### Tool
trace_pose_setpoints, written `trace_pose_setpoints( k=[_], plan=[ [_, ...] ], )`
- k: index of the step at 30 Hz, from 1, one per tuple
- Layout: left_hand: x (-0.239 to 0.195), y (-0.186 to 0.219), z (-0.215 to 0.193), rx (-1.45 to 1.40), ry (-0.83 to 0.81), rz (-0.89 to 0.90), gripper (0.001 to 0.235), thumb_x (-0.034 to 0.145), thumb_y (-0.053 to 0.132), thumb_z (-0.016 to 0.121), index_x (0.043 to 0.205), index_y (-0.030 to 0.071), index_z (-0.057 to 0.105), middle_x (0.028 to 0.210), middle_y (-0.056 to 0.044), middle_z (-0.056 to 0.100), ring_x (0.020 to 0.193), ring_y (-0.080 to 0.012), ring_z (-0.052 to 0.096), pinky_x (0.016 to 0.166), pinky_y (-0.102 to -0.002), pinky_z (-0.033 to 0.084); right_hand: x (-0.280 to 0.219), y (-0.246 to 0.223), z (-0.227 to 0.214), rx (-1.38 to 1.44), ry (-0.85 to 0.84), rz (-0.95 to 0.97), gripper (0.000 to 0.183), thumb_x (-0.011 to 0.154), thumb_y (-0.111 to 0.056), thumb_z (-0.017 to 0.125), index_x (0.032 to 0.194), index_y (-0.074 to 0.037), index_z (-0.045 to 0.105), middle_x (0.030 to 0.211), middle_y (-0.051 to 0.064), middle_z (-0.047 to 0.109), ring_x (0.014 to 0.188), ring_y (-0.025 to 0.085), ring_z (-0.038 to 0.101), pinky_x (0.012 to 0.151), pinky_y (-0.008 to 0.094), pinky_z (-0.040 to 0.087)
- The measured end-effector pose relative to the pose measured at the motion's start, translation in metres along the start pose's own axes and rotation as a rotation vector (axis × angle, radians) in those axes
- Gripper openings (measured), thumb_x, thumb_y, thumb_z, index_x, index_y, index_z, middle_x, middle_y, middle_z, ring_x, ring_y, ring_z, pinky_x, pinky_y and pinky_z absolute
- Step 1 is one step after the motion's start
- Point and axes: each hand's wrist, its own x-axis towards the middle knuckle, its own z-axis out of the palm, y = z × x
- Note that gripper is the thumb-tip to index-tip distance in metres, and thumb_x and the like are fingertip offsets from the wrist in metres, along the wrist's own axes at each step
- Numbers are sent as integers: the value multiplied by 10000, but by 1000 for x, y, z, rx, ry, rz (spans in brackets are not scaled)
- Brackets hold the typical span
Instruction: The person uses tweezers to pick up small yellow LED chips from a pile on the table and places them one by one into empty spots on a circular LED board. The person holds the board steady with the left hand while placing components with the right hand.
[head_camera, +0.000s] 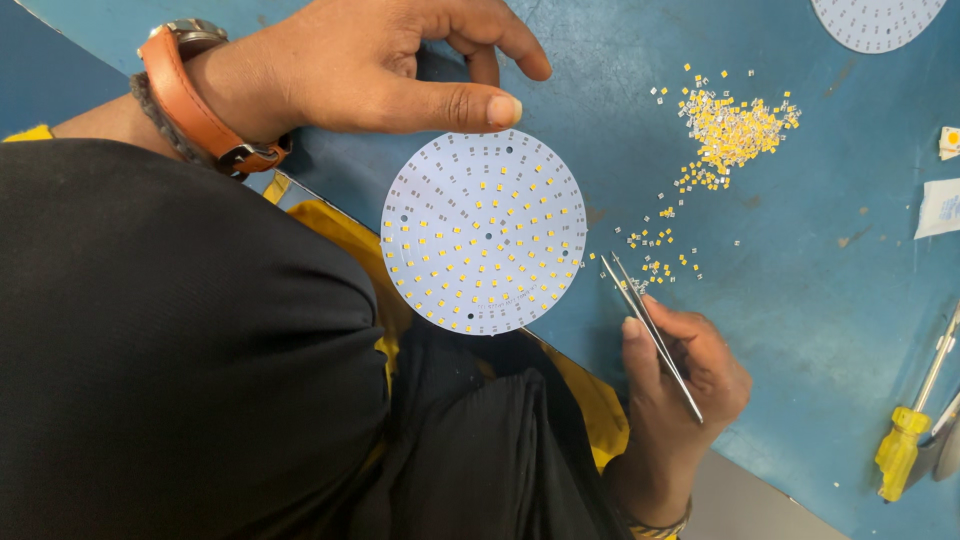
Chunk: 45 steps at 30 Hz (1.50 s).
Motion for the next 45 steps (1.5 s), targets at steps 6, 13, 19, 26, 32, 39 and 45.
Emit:
trace_pose_setpoints(
  k=[6,13,19,26,32,39,45],
  plan=[
    [1,-1,0,-30,-7,-19,488,1061,428,675,1306,6,693,877,-71,749,864,-185,756,828,-349,601,0,2,1,51,-52,-54,198,924,27,788,1110,32,719,879,40,698,737,44,604,662,172,443],
    [1,0,0,11,-6,-15,485,1057,421,683,1304,4,699,872,-79,745,869,-198,749,812,-361,599,-1,0,3,1,9,-23,187,947,18,798,1116,32,721,893,34,691,725,33,605,682,178,453],
    [1,-1,1,-20,-8,-12,486,1063,424,674,1311,6,692,874,-75,750,860,-189,755,836,-362,600,-1,-1,4,4,12,-30,191,943,19,798,1113,49,719,889,37,683,724,37,590,654,166,443],
    [0,-3,1,-32,-8,-12,490,1061,428,677,1312,7,691,894,-79,758,872,-187,758,846,-366,601,-2,-2,4,66,31,45,184,959,25,789,1128,54,724,924,46,706,755,37,616,705,175,461],
    [1,-1,1,-36,-8,-16,494,1063,438,676,1315,14,692,895,-73,760,896,-185,759,858,-365,598,-2,2,5,19,6,-14,197,939,18,807,1116,47,726,886,47,704,734,37,614,689,178,460],
    [0,11,-4,0,33,-32,463,1015,406,676,1250,9,707,892,-105,742,849,-214,726,750,-363,559,-21,-5,1,145,34,8,83,999,14,759,1023,72,704,840,77,709,734,85,646,684,191,489],
    [3,17,-4,-55,28,-78,462,995,433,675,1235,38,686,879,-84,737,799,-169,729,704,-325,572,-26,-9,11,8,-182,-306,173,832,-39,793,843,31,635,761,128,703,636,174,664,593,257,471]
  ],
)
